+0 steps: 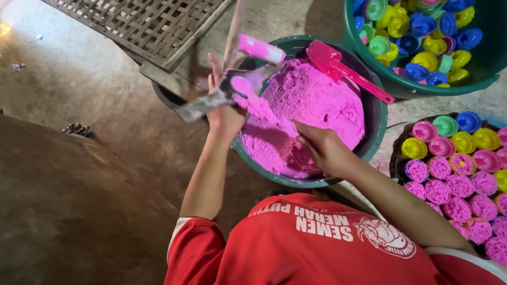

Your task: The person scoops pink powder from a green bucket using a wooden stick and fills small colorful plastic molds arranged in a basket. The person repeatedly packs the powder into each mold cavity and places the filled molds back into the basket.

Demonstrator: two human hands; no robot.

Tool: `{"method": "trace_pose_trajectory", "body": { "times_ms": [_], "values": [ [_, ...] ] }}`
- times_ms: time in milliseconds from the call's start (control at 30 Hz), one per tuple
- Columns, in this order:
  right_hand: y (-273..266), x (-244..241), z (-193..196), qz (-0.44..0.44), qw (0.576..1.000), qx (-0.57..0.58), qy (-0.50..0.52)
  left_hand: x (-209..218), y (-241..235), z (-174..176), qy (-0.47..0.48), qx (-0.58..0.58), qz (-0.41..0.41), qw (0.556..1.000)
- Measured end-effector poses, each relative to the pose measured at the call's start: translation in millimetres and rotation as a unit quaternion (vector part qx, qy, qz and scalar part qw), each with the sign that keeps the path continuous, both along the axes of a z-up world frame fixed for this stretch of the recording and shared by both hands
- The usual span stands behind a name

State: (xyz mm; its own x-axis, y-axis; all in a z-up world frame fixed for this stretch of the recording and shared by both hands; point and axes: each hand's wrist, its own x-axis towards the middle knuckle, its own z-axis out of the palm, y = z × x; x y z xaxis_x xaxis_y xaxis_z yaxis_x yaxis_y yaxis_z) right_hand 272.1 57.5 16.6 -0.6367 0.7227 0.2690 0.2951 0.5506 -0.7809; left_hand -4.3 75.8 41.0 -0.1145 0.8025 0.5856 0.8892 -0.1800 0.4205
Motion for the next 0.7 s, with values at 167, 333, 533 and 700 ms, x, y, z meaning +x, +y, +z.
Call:
{"method": "trace_pose_trajectory", "body": {
  "times_ms": [167, 333, 533, 700],
  "values": [
    [11, 17, 12, -0.039, 0.999, 0.002, 0.005, 15, 15, -29, -0.393, 0.011, -0.161, 0.905],
    [6, 55, 41, -0.086, 0.988, -0.109, -0.061, 14, 17, -10, -0.594, 0.008, -0.048, 0.803],
    [11, 96, 41, -0.021, 0.999, -0.024, -0.006, 109, -34, 4, -0.696, -0.023, -0.318, 0.643],
    [-15, 204, 45, 0.032, 0.739, -0.323, 0.590, 273, -84, -20, -0.687, -0.383, -0.503, 0.359]
  ]
}}
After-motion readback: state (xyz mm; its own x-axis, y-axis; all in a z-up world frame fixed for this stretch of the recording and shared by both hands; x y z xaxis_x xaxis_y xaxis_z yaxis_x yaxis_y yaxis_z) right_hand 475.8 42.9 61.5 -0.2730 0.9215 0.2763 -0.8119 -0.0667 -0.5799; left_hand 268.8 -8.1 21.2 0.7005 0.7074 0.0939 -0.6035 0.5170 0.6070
